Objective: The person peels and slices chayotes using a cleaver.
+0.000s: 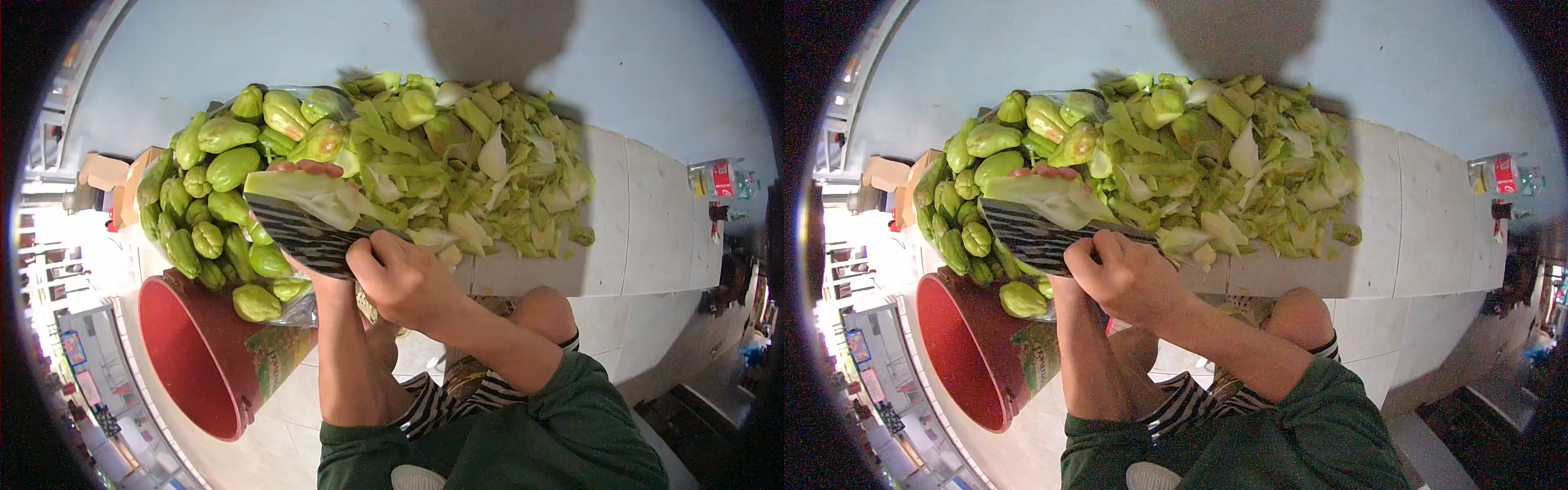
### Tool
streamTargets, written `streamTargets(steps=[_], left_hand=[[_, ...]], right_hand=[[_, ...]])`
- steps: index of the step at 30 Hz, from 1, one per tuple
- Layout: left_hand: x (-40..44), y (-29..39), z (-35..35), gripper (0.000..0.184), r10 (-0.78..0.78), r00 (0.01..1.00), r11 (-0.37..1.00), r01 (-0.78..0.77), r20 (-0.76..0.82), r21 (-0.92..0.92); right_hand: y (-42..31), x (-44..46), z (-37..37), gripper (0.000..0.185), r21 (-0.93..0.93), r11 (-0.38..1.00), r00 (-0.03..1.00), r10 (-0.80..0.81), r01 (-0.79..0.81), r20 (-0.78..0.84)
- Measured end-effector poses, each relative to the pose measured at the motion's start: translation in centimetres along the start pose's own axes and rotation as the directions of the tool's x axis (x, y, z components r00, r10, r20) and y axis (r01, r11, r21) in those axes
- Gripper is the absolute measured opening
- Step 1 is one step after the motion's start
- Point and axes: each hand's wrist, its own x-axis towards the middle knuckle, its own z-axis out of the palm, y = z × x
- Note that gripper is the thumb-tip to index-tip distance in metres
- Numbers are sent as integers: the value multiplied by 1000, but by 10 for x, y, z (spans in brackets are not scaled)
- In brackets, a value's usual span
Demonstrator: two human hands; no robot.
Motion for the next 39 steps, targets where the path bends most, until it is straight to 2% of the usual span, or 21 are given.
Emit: streamTargets(steps=[3,6,8,11,12,14,15,17,18,19,21,23,24,25,27,29,31,33,35,37,39], left_hand=[[-2,-1,4,55,136,988,964,-115,-72,240],[-3,4,11,59,74,981,983,-40,-182,181],[0,7,4,64,43,993,997,-36,-113,63],[-2,5,12,67,24,995,999,-21,-101,29],[-1,3,11,67,22,995,999,-19,-99,26],[0,1,6,66,104,989,978,-82,-108,193],[-1,1,8,66,104,989,978,-82,-107,193],[-4,1,15,63,13,992,997,-4,-129,74],[-6,1,17,63,13,992,997,-4,-129,74],[-6,-1,20,61,-49,986,993,31,-158,-114],[-8,-2,19,59,-123,978,952,67,-171,-298],[-8,-5,14,52,19,994,993,-5,-109,121],[-8,-5,19,53,-20,977,999,13,-211,-35],[-6,-3,20,53,-18,977,999,11,-214,-34],[-3,2,21,55,56,985,959,-8,-161,284],[-1,3,27,59,92,974,935,-13,-209,354],[0,3,25,59,95,992,820,-27,-88,571],[-1,-6,31,55,152,982,832,-67,-111,550],[-2,-7,34,51,209,976,744,-115,-66,658],[-2,-5,29,48,220,973,778,-132,-70,614],[2,2,23,46,217,975,710,-128,-41,693]], right_hand=[[-6,3,-6,19,22,999,999,41,-42,26],[-8,3,-8,20,-1,999,997,53,-53,54],[-4,-1,-4,20,-5,999,998,47,-47,51],[-2,-2,-4,21,-20,999,998,39,-38,47],[-2,-2,-6,21,-37,999,998,40,-39,45],[-3,0,-10,21,-42,998,998,40,-38,45],[-4,0,-10,21,-43,998,998,37,-35,44],[-2,2,-10,20,-31,999,999,31,-31,29],[-1,3,-9,20,-21,1000,1000,22,-22,15],[0,4,-9,20,-22,1000,1000,21,-21,14],[1,4,-10,19,-27,999,1000,24,-23,13],[1,4,-11,19,-5,999,999,44,-44,14],[1,3,-11,19,25,998,998,62,-63,21],[3,4,-11,19,27,998,998,61,-62,23],[10,6,-12,19,251,962,994,113,-109,2],[15,7,-13,18,298,946,991,134,-130,8],[15,8,-15,18,339,929,988,152,-147,12],[9,6,-18,16,248,947,979,204,-205,29],[10,4,-14,15,258,945,979,205,-202,15],[12,5,-12,14,271,943,980,199,-192,1],[16,7,-14,13,336,924,979,202,-184,-18]])
